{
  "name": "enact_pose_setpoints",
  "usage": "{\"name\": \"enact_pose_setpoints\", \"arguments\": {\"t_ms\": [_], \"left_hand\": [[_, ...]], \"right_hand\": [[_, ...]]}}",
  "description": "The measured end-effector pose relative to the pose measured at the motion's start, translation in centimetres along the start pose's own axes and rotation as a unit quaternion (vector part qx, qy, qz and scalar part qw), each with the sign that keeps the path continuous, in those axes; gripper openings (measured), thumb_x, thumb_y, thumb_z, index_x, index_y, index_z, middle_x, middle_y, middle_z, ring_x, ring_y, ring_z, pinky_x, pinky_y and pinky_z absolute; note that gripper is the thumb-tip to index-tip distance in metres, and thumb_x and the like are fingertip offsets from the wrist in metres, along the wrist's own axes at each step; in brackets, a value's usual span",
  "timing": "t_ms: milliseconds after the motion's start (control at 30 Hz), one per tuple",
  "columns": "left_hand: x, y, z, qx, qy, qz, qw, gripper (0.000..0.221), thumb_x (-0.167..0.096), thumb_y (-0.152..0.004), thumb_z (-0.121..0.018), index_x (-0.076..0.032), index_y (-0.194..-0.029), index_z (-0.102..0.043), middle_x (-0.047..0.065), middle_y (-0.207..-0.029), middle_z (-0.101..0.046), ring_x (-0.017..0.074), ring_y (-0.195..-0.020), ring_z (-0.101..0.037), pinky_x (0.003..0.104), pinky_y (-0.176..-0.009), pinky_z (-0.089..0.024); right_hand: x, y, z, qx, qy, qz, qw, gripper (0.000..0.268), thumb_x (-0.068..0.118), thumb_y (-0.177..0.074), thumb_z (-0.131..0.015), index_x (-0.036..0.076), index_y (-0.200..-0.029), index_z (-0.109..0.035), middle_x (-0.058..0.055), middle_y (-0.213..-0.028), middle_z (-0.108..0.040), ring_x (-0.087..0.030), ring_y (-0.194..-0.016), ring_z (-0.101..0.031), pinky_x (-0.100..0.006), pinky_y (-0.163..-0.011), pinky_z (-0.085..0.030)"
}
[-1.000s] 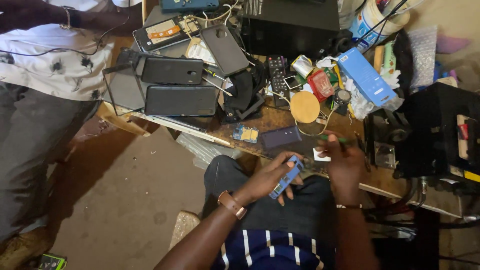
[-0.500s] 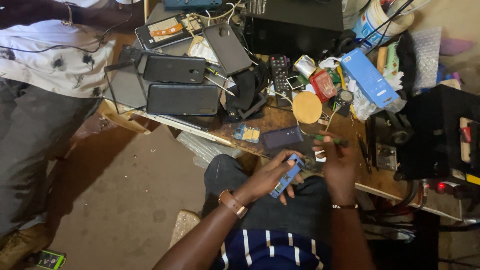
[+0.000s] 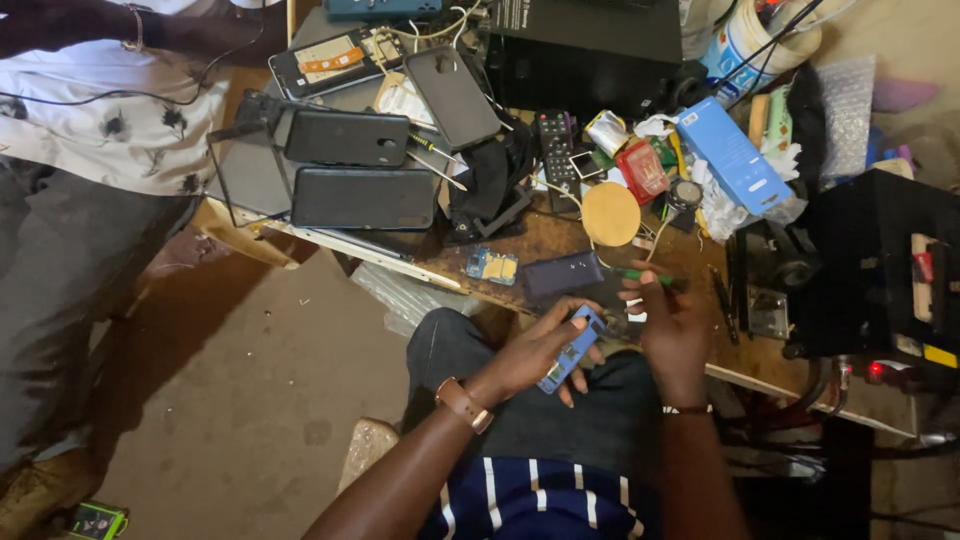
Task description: Disassembling a mobile phone using a screwdriver and prying tools on a workbench
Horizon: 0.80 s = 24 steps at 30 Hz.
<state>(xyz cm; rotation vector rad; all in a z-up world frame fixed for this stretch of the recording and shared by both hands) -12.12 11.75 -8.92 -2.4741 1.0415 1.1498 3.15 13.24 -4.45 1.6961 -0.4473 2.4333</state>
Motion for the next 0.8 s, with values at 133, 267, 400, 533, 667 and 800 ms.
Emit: {"name": "enact_pose_setpoints", "arguments": {"t_ms": [133, 267, 400, 533, 667, 800], "left_hand": [[0.1, -0.1, 0.1, 0.003, -0.002, -0.002, 1.0, 0.043, -0.031, -0.093, -0.04, -0.007, -0.128, -0.031, 0.022, -0.088, -0.055, 0.0229, -0.058, -0.061, 0.029, -0.04, -0.054], [0.4, -0.3, 0.2, 0.002, 0.001, 0.0, 1.0, 0.044, -0.033, -0.093, -0.041, -0.008, -0.127, -0.031, 0.022, -0.088, -0.055, 0.0229, -0.057, -0.061, 0.03, -0.04, -0.054], [0.0, -0.1, 0.0, 0.0, 0.002, -0.001, 1.0, 0.043, -0.031, -0.093, -0.04, -0.007, -0.127, -0.031, 0.021, -0.088, -0.055, 0.022, -0.058, -0.061, 0.029, -0.04, -0.054], [0.0, -0.2, 0.0, -0.003, 0.01, -0.001, 1.0, 0.041, -0.03, -0.093, -0.041, -0.009, -0.126, -0.033, 0.022, -0.087, -0.054, 0.0238, -0.057, -0.061, 0.031, -0.04, -0.054], [1.1, -0.7, 0.7, -0.001, 0.02, -0.014, 1.0, 0.042, -0.031, -0.093, -0.04, -0.007, -0.127, -0.032, 0.025, -0.088, -0.055, 0.0284, -0.06, -0.062, 0.034, -0.041, -0.055], [1.0, -0.7, 0.6, 0.011, 0.151, -0.037, 0.988, 0.042, -0.032, -0.094, -0.04, -0.007, -0.128, -0.031, 0.027, -0.089, -0.056, 0.0349, -0.063, -0.062, 0.04, -0.044, -0.055]], "right_hand": [[-0.9, -0.3, -0.1, -0.009, -0.023, 0.005, 1.0, 0.016, 0.003, -0.09, -0.046, -0.005, -0.097, -0.058, -0.017, -0.076, -0.061, -0.015, -0.062, -0.061, -0.018, -0.05, -0.05], [-0.2, -0.2, -0.3, 0.0, -0.023, -0.003, 1.0, 0.017, 0.003, -0.09, -0.045, -0.006, -0.099, -0.058, -0.019, -0.078, -0.061, -0.016, -0.064, -0.061, -0.019, -0.051, -0.05], [-1.0, -0.5, -0.4, -0.001, -0.03, 0.003, 1.0, 0.018, 0.003, -0.091, -0.045, -0.007, -0.1, -0.055, -0.02, -0.08, -0.06, -0.018, -0.065, -0.061, -0.02, -0.051, -0.051], [0.8, 0.0, -0.8, 0.0, -0.017, 0.006, 1.0, 0.018, 0.003, -0.091, -0.044, -0.008, -0.099, -0.057, -0.021, -0.079, -0.061, -0.019, -0.065, -0.062, -0.021, -0.052, -0.052], [-0.4, -0.1, 0.1, -0.018, 0.014, 0.006, 1.0, 0.017, 0.006, -0.092, -0.046, -0.003, -0.101, -0.058, -0.02, -0.079, -0.061, -0.019, -0.062, -0.062, -0.023, -0.048, -0.05], [1.6, 1.8, 1.4, -0.039, -0.032, -0.016, 0.999, 0.017, 0.007, -0.092, -0.047, -0.001, -0.102, -0.058, -0.017, -0.08, -0.061, -0.017, -0.067, -0.06, -0.023, -0.055, -0.049]]}}
Point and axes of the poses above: each hand's wrist, its own y-axis away from the middle knuckle, its own z-axis out of the back of the hand, x = y × z, the point moved 1 cm from there along -y, towards the middle knuckle
